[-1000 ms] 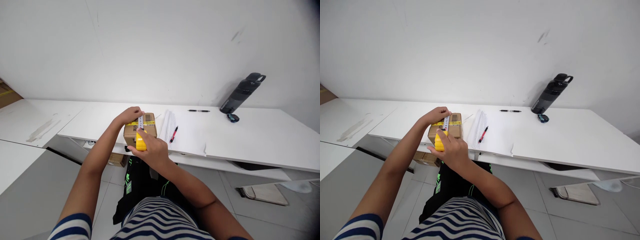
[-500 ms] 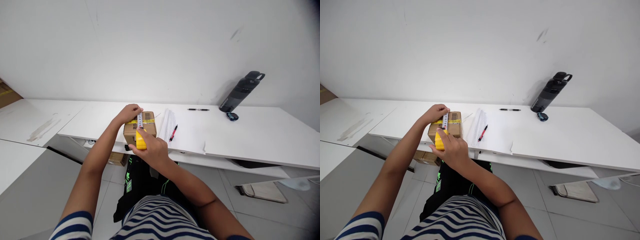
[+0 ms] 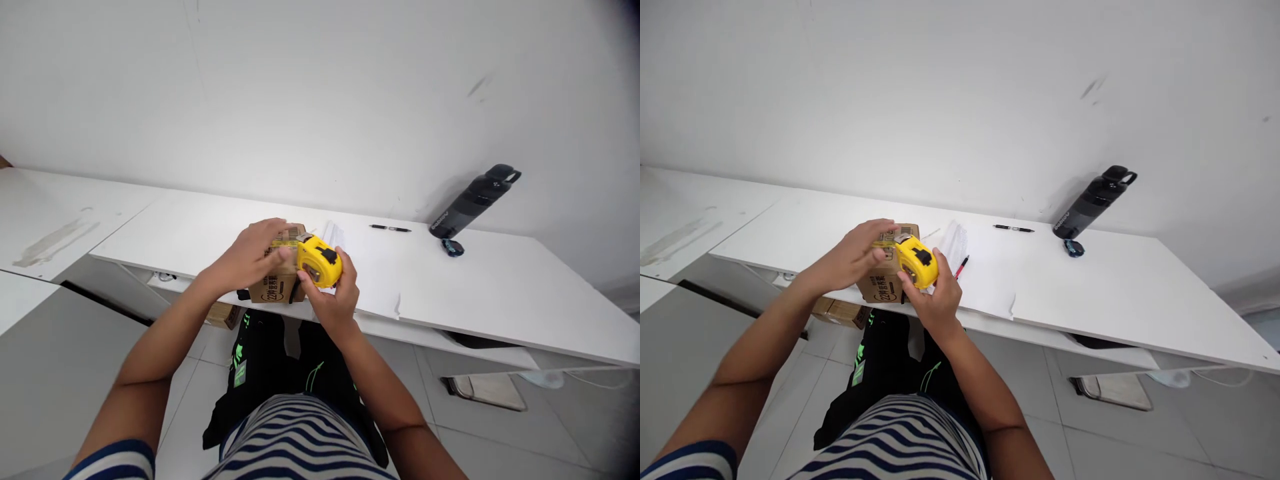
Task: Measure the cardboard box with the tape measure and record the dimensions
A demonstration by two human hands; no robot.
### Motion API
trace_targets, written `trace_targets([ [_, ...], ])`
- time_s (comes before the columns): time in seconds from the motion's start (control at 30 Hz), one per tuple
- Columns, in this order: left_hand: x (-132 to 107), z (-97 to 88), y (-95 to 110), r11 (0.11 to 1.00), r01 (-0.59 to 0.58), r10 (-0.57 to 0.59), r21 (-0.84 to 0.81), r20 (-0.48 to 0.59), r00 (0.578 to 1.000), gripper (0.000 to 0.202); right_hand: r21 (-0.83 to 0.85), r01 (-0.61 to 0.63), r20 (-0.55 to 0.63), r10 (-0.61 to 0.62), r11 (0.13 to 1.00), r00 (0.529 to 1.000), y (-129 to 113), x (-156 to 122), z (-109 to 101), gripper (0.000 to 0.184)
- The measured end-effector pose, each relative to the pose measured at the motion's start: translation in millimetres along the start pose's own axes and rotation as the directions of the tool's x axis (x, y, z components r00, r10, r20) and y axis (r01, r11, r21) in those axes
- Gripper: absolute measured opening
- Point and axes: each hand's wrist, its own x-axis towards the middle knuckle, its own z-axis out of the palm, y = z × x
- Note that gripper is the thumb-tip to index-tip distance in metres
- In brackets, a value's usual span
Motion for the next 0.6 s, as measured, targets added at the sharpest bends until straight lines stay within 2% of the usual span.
trace_targets([
  [0.07, -7.3, 1.4, -26.6, 0.990, 0.064, -0.067, 0.126, 0.021, 0.998, 0.094, 0.087, -0.048, -0.034, 0.051, 0.995, 0.998, 3.4, 0.7, -0.4, 0.073],
  [0.1, -12.8, -0.1, -40.0, 0.986, 0.093, -0.100, 0.141, 0.041, 0.994, 0.101, 0.126, -0.082, -0.036, 0.087, 0.989, 0.996, 5.0, 1.5, -0.7, 0.073],
  [0.17, -27.3, -5.7, -64.3, 0.990, 0.081, -0.089, 0.116, 0.070, 0.994, 0.102, 0.190, -0.156, -0.020, 0.162, 0.969, 0.987, 8.0, 3.6, -1.5, 0.073],
  [0.23, -45.2, -10.5, -84.6, 0.998, 0.044, -0.044, 0.053, 0.008, 0.999, 0.098, 0.241, -0.220, 0.018, 0.223, 0.945, 0.975, 10.3, 5.6, -1.6, 0.073],
  [0.3, -63.5, -9.5, -101.6, 1.000, 0.014, -0.015, -0.009, -0.134, 0.991, 0.093, 0.290, -0.272, 0.064, 0.265, 0.918, 0.962, 11.3, 6.9, -0.2, 0.072],
  [0.4, -86.4, 6.8, -123.0, 0.994, -0.033, -0.005, -0.102, -0.350, 0.937, 0.088, 0.366, -0.324, 0.134, 0.295, 0.872, 0.946, 10.0, 7.0, 5.1, 0.069],
  [0.47, -95.9, 24.6, -134.4, 0.986, -0.026, -0.047, -0.164, -0.427, 0.903, 0.090, 0.401, -0.343, 0.189, 0.290, 0.849, 0.938, 7.6, 7.8, 11.1, 0.068],
  [0.53, -100.4, 42.9, -143.3, 0.981, 0.020, -0.101, -0.192, -0.422, 0.901, 0.092, 0.432, -0.363, 0.254, 0.274, 0.825, 0.927, 4.5, 11.7, 19.0, 0.069],
  [0.6, -100.9, 57.5, -149.4, 0.982, 0.059, -0.120, -0.181, -0.350, 0.929, 0.094, 0.458, -0.377, 0.319, 0.246, 0.805, 0.915, 1.3, 20.9, 27.9, 0.072],
])
